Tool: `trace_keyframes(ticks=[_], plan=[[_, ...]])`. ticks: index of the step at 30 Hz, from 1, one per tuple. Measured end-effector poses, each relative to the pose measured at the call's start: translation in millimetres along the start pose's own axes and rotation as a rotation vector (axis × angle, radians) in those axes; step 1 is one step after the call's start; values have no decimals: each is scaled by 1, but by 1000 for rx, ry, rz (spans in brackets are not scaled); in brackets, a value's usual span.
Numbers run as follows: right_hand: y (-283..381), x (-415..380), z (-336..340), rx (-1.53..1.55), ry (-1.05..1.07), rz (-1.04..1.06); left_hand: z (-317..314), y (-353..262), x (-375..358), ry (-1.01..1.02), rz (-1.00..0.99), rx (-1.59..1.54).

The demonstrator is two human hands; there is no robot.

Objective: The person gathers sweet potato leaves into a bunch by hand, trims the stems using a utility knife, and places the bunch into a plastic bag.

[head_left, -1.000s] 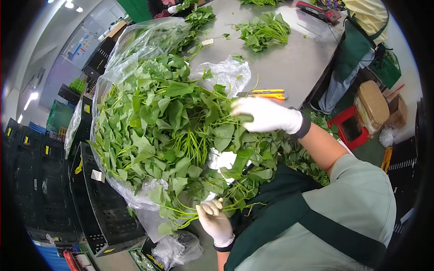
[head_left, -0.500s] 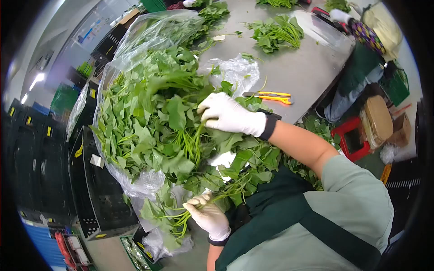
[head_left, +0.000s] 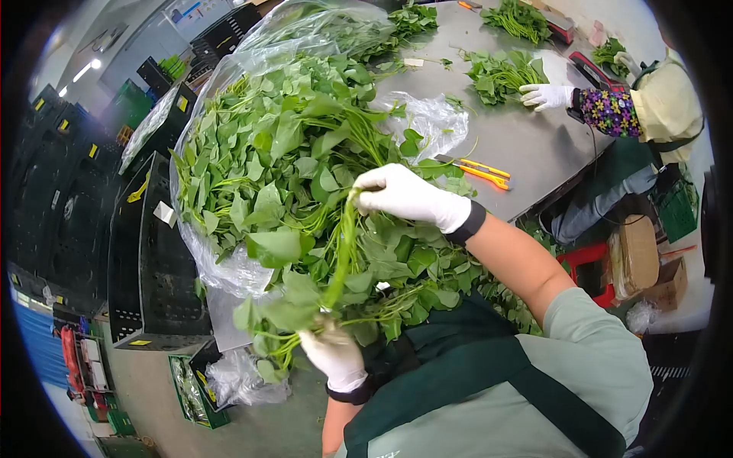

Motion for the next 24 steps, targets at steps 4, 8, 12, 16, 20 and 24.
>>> trace_keyframes(ticks=[4, 8, 12, 16, 20, 24], plan=[[15, 24, -8, -11, -97, -44, -13, -45, -27, 138, -509, 210], [10, 29, -46, -154, -185, 274, -34, -44, -40, 335, -527, 148], [-8, -5, -101, -210, -43, 523, -56, -23, -15, 392, -78, 144], [-20, -31, -116, -642, 105, 494, -47, -10, 15, 383, 67, -126], [-23, -41, -107, -826, 130, 442, -51, -6, 13, 308, 116, 25], [-34, -52, -103, -846, 257, 530, -54, -11, 17, 376, 83, -214]])
Point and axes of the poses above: each hand's wrist, its own x-axis towards the middle knuckle, its own z-axis out of the back of the hand, y = z × x, the point moved 3 cm from there along x, towards the middle knuckle, and after that the axes turned 13 degrees about x, right-handed, at the moved point
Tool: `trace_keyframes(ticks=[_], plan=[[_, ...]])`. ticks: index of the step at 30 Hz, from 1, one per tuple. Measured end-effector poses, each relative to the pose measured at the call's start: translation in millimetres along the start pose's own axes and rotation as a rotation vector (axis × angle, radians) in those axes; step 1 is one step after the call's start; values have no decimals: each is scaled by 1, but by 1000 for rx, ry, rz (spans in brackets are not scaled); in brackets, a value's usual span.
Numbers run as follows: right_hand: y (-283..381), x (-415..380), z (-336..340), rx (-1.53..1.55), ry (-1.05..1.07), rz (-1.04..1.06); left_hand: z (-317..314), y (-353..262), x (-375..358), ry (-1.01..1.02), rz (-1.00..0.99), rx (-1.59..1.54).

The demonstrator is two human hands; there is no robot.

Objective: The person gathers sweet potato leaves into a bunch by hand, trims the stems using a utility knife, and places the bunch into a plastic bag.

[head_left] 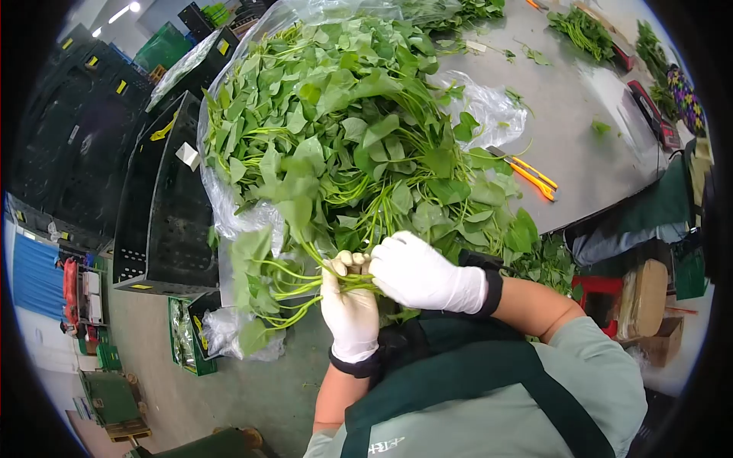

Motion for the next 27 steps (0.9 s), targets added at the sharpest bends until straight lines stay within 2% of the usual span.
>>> trace_keyframes(ticks=[2, 4, 5, 6, 8, 10, 14, 16, 19, 22, 24, 27], plan=[[-9, -11, 20, -48, -144, 183, 6, -2, 3, 50, -56, -108], [-40, -36, 33, -251, 19, -75, 31, -32, 15, -25, -224, -50], [-61, -51, 41, -279, -46, -131, 31, -51, 20, -89, -247, -122], [-77, -65, 47, -300, -110, -193, 39, -60, 25, -13, -272, -63], [-87, -75, 62, -235, -117, -211, 40, -60, 27, -22, -187, -63], [-64, -61, 74, -247, -120, -256, 36, -53, 27, 35, -150, -67], [-13, -14, 72, 56, -361, -98, 16, -36, 23, 73, -108, -96], [6, 8, 58, 171, -373, 1, 8, -30, 19, 74, -128, -20], [26, 31, 40, 205, -372, -2, -1, -27, 13, 30, -142, 133], [26, 47, 29, 295, -424, -44, 1, -20, 10, 50, -159, 151], [19, 47, 19, 363, -436, 38, 0, -19, 10, 57, -179, 170], [16, 42, 15, 433, -427, -26, 0, -14, 6, 27, -120, 149]])
Point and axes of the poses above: each hand's wrist, its own x-axis towards the middle knuckle, its own z-axis out of the back of the hand, y = z × x, the point moved 3 cm from there along x, towards the middle knuckle, and after that the axes turned 13 degrees about x, right-handed, at the moved point
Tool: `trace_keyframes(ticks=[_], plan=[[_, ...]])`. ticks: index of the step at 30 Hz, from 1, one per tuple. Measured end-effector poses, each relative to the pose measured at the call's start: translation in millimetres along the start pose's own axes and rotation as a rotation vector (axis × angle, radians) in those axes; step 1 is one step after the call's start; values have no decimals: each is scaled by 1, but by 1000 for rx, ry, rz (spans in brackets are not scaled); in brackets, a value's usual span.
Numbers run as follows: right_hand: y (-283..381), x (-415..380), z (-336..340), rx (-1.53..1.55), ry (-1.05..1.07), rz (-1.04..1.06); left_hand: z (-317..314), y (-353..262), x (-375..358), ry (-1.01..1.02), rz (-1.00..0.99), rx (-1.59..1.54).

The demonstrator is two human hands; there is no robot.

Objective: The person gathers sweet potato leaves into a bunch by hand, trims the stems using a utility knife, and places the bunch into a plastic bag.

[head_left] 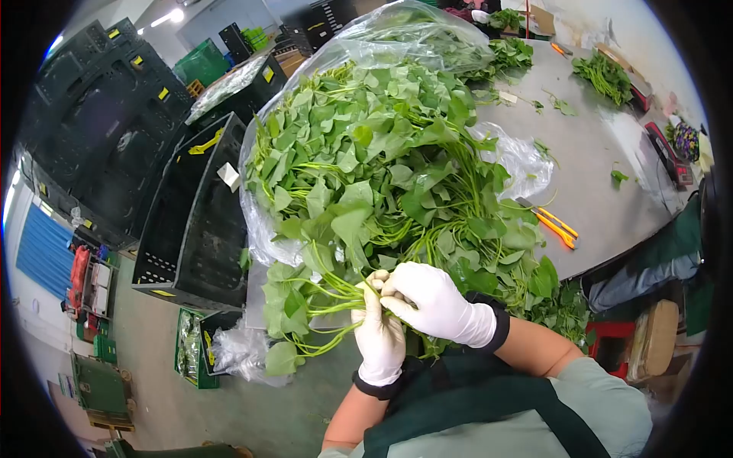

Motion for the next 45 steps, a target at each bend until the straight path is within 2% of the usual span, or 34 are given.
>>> trace_keyframes(ticks=[1, 3, 4, 7, 8, 9, 11, 13, 15, 17, 18, 19, 21, 22, 23, 25, 27, 28, 31, 33, 34, 37, 40, 41, 43, 44, 45], plan=[[2, -2, 2, -11, 1, -10, -3, 1, 1, 22, 8, -9], [-2, -6, 3, 90, 204, -258, 0, 7, 4, 10, 99, 11], [-8, -11, 1, 77, 240, -182, -3, 7, 3, 31, 59, 54], [-14, -23, 6, -27, 232, -130, 11, 20, -3, 24, -55, 196], [-25, -35, 8, 200, 379, -277, 10, 14, 2, -45, -58, 146], [3, -28, 36, 506, 498, -337, 12, 5, 9, -115, -58, 101], [3, -39, 78, 535, 479, -267, 31, -8, 22, -123, -76, -37], [-4, -55, 133, 310, 374, -431, 28, -29, 20, -56, -141, 73], [-15, -74, 180, -95, 244, -637, 36, -27, 16, -42, -119, -6], [-31, -78, 204, -915, 184, -578, 30, -22, 9, -29, -95, 108], [-38, -75, 204, -1077, 57, -429, 26, -18, 5, -30, -131, 225], [-47, -68, 200, -1027, -31, -338, 27, -11, 5, -56, -29, 160], [-66, -47, 181, -542, -37, -393, 20, -2, 3, 28, 160, -126], [-78, -39, 169, -492, 33, -516, 18, 1, 3, 55, 220, -213], [-93, -34, 157, -573, 41, -571, 16, 3, 1, 79, 269, -240], [-129, -24, 139, -759, 78, -688, 8, -1, -5, 118, 273, -195], [-143, -22, 129, -707, -14, -546, 0, -6, -7, 232, 225, -146], [-150, -21, 125, -665, -68, -532, -1, -6, -6, 204, 212, -60], [-131, -15, 125, -520, -225, -624, -11, -12, -8, 181, 166, 80], [-107, -15, 128, -366, -362, -342, -20, -13, -5, 240, 105, 127], [-108, -14, 125, -315, -347, -323, -22, -10, -3, 236, 110, 131], [-100, -14, 122, 60, -382, -469, -32, 2, 2, 249, 170, 133], [-98, -15, 132, -39, -418, -555, -37, 11, 1, 288, 218, 86], [-112, -21, 136, 66, -450, -578, -35, 13, 0, 279, 222, 94], [-148, -37, 139, 564, -587, -619, -33, 15, 1, 285, 226, 100], [-127, -39, 142, 900, -583, -737, -32, 15, 1, 276, 236, 97], [-140, -46, 138, 1098, -560, -701, -30, 16, 1, 266, 244, 96]])
Point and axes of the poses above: each hand's wrist, its own x-axis towards the middle knuckle, its own z-axis out of the back of the hand, y = z × x, the point moved 3 cm from there along x, towards the middle knuckle, and after that the axes turned 13 degrees about x, right-handed, at the moved point
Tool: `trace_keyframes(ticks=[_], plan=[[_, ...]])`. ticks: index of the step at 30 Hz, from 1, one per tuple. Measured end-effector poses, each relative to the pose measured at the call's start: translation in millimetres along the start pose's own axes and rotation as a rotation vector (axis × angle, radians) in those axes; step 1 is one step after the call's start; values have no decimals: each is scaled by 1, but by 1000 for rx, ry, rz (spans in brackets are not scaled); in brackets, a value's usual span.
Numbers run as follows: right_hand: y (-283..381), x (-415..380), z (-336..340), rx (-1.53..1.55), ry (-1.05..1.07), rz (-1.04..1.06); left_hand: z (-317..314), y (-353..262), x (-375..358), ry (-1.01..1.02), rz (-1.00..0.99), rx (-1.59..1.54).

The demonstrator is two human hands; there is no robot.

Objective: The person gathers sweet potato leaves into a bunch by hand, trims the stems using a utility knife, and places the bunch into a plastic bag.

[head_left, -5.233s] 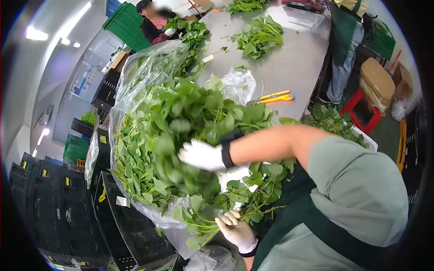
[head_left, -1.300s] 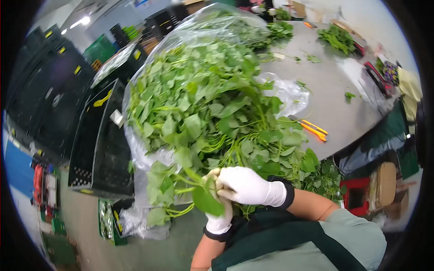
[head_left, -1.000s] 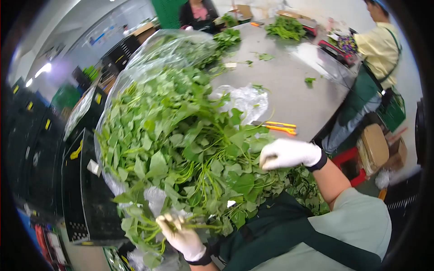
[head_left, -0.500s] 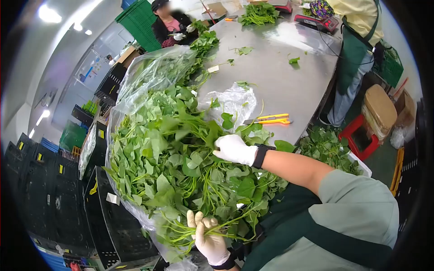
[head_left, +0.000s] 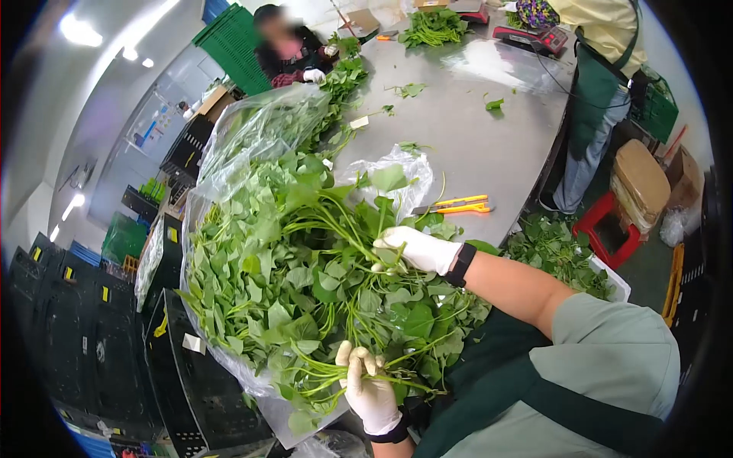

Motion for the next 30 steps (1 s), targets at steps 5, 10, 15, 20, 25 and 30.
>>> trace_keyframes(ticks=[5, 10, 15, 20, 25, 30], plan=[[2, -5, -11, 149, 107, -238, 5, 3, 5, -14, 1, 57], [14, -29, -53, -877, 35, 233, 1, -6, 9, -34, -26, 94], [24, -47, -58, -1185, -118, 526, 7, -12, 7, -113, -192, 134], [11, -39, -51, -888, 145, 257, 7, -9, -5, -160, -241, 126], [10, -58, -68, -981, -94, 628, 1, -6, -4, -179, -193, 150], [-1, -53, -56, -1152, -179, 817, -8, -1, -3, -151, -168, 165]])
Point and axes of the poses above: each hand's wrist, its own x-axis towards the middle knuckle, its own z-axis out of the back of the hand, y = z × x, the point moved 3 cm from there along x, towards the middle knuckle, and after that the axes turned 13 degrees about x, right-handed, at the moved point
